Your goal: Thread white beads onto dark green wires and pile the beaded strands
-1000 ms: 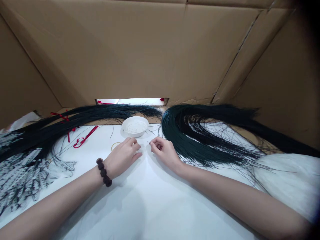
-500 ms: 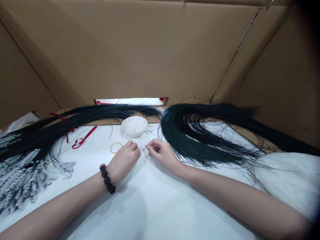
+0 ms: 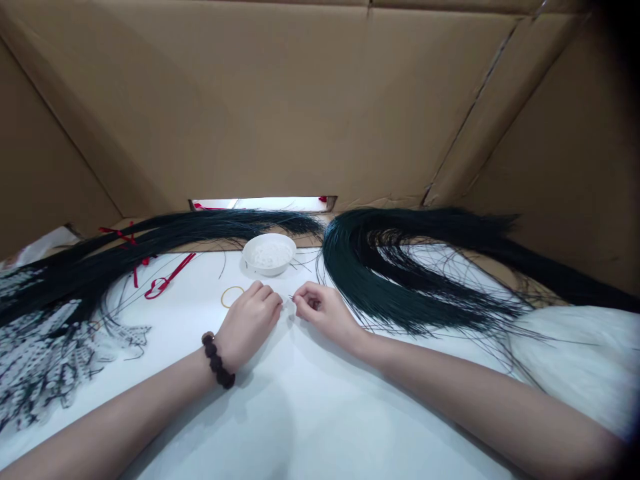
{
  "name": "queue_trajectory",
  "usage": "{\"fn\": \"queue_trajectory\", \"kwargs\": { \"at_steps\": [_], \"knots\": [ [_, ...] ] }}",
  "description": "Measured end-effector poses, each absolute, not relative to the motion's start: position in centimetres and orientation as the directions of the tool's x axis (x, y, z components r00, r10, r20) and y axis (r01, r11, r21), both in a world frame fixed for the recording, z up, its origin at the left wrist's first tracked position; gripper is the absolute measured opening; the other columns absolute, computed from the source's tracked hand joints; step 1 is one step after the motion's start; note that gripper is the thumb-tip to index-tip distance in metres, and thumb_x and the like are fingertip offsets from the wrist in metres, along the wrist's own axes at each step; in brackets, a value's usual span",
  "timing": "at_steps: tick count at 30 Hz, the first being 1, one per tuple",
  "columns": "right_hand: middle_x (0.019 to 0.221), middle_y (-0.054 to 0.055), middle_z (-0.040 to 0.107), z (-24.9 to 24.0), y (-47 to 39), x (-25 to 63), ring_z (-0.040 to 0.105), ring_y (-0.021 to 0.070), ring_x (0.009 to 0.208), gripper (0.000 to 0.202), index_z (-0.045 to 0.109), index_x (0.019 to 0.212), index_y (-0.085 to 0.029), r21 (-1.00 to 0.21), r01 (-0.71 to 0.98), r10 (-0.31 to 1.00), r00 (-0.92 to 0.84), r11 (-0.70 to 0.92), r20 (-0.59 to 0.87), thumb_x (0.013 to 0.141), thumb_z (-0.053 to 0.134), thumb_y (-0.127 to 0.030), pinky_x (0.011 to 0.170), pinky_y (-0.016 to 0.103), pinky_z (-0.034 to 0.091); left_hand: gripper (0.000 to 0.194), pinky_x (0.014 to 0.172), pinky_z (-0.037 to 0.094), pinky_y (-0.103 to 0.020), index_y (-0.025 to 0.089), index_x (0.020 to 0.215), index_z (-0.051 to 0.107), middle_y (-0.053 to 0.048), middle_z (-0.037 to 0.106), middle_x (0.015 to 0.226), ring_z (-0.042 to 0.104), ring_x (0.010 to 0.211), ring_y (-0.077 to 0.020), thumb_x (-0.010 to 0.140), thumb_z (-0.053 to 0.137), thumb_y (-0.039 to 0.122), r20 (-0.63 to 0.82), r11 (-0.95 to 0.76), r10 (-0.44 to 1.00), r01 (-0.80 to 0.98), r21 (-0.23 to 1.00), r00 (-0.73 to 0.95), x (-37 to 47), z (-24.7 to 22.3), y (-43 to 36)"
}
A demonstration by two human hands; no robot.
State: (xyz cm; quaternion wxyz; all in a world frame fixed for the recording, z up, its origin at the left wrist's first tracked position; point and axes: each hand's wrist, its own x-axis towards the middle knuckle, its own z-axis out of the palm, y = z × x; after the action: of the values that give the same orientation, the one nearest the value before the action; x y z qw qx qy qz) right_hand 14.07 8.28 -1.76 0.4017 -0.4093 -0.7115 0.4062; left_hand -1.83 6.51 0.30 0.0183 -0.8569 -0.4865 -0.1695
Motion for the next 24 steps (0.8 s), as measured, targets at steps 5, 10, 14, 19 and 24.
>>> {"fn": "queue_trajectory", "kwargs": {
  "at_steps": [5, 10, 14, 19, 24],
  "knots": [
    [0.057, -0.002, 0.049, -1.3, 7.3, 14.0, 0.045, 0.0084, 0.053, 0.009, 0.052, 0.069, -0.014, -0.927, 0.239, 0.911, -0.367, 0.288, 0.188, 0.073, 0.045, -0.017, 0.050, 0.019, 0.033, 0.010, 0.064, 0.040, -0.026, 0.017, 0.075, 0.056, -0.001, 0.058, 0.073, 0.050, 0.068, -0.0139, 0.076, 0.048, 0.022, 0.206, -0.307, 0.950, 0.589, 0.747, 0.235, -1.7, 1.1, 6.1],
    [0.059, -0.001, 0.049, -1.2, 6.8, 13.9, 0.045, 0.0085, 0.054, 0.011, 0.051, 0.067, -0.014, -0.934, 0.237, 0.913, -0.374, 0.266, 0.165, 0.075, 0.046, -0.020, 0.051, 0.019, 0.034, 0.006, 0.056, 0.036, -0.020, 0.017, 0.075, 0.055, 0.002, 0.054, 0.069, 0.047, 0.060, -0.0093, 0.071, 0.054, 0.021, -0.060, 0.028, 0.984, 0.188, 0.982, 0.167, -1.7, 0.5, 6.3],
    [0.060, 0.000, 0.050, -1.3, 6.8, 13.9, 0.047, 0.0092, 0.056, 0.014, 0.051, 0.067, -0.014, -0.939, 0.221, 0.910, -0.380, 0.264, 0.167, 0.077, 0.046, -0.023, 0.053, 0.020, 0.036, 0.006, 0.058, 0.034, -0.020, 0.016, 0.075, 0.057, 0.002, 0.054, 0.069, 0.044, 0.058, -0.0072, 0.069, 0.057, 0.017, -0.111, 0.108, 0.974, 0.027, 0.994, 0.198, -1.8, 0.1, 6.3],
    [0.060, -0.001, 0.050, -1.1, 6.7, 13.9, 0.047, 0.0094, 0.057, 0.013, 0.051, 0.068, -0.014, -0.940, 0.210, 0.905, -0.389, 0.268, 0.171, 0.077, 0.046, -0.022, 0.054, 0.020, 0.036, 0.009, 0.060, 0.033, -0.021, 0.015, 0.078, 0.059, 0.001, 0.056, 0.069, 0.044, 0.059, -0.0081, 0.070, 0.058, 0.018, -0.144, 0.159, 0.966, -0.053, 0.986, 0.215, -1.9, 0.0, 6.2],
    [0.059, -0.001, 0.049, -1.1, 6.7, 14.0, 0.045, 0.0088, 0.056, 0.011, 0.051, 0.067, -0.014, -0.944, 0.202, 0.906, -0.390, 0.261, 0.167, 0.075, 0.046, -0.019, 0.053, 0.020, 0.034, 0.014, 0.060, 0.033, -0.023, 0.015, 0.080, 0.060, 0.000, 0.055, 0.069, 0.043, 0.058, -0.0091, 0.070, 0.060, 0.024, -0.151, 0.166, 0.958, -0.040, 0.985, 0.244, -2.0, -0.3, 6.3]
  ]
}}
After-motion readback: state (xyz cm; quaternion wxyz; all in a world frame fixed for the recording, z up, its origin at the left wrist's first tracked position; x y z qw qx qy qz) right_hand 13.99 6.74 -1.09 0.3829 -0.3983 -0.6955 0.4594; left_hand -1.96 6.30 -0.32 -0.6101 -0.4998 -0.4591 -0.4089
